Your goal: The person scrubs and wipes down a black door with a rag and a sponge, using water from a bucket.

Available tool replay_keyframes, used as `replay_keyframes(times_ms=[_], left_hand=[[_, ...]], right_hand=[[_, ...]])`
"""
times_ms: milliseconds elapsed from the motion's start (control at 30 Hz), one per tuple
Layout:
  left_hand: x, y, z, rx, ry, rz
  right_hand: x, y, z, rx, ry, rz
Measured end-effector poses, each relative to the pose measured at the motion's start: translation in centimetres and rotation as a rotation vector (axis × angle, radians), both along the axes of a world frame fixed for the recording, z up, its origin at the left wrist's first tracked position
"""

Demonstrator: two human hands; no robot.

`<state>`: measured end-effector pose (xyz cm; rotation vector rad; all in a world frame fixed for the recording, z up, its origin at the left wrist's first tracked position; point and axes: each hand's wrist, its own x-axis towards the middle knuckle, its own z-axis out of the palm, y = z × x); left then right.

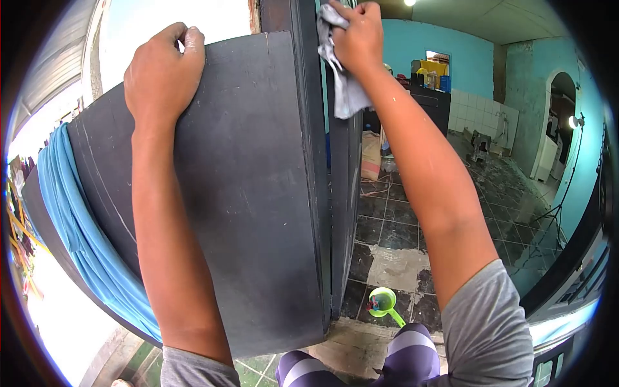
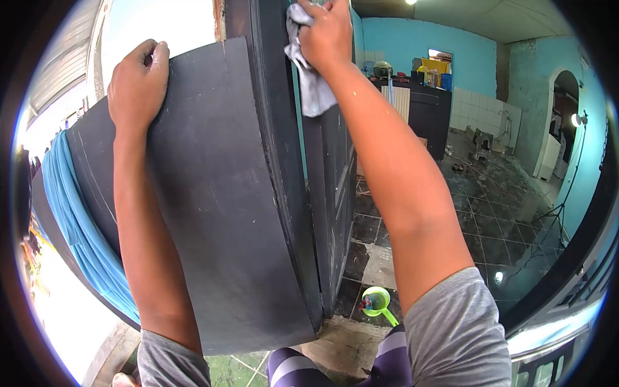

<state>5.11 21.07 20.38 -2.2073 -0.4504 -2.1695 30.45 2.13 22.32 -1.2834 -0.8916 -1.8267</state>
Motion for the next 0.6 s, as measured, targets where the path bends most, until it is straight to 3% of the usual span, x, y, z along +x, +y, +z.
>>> replay_keyframes(times_ms=[67, 167, 267, 367, 467, 533, 600], left_hand=[[0.0, 0.5, -0.1, 0.012, 0.012, -0.002], [-0.2, 1.0, 0.1, 0.045, 0.037, -0.023], [0.2, 1.9, 0.5, 0.041, 0.022, -0.037], [0.3, 2.7, 0.9, 0.025, 0.057, -0.019], [1.0, 3.9, 0.9, 0.032, 0.054, -0.008], [0.8, 4.0, 1.3, 0.020, 0.116, 0.014], [0.9, 3.4, 1.0, 0.008, 0.101, 0.029]], right_hand=[[0.1, 0.5, -1.4, 0.037, -0.033, -0.009], [-0.7, 0.1, -11.6, -0.079, 0.077, -0.075], [-1.8, -0.9, -27.3, -0.234, 0.263, -0.049], [-3.7, -2.3, -45.9, -0.421, 0.621, -0.036], [-8.2, -6.0, -63.1, -0.818, 1.086, -0.073], [-8.8, -9.5, -74.8, -1.562, 1.479, -0.204], [-12.6, -13.7, -75.6, -1.192, 1.564, 0.054]])
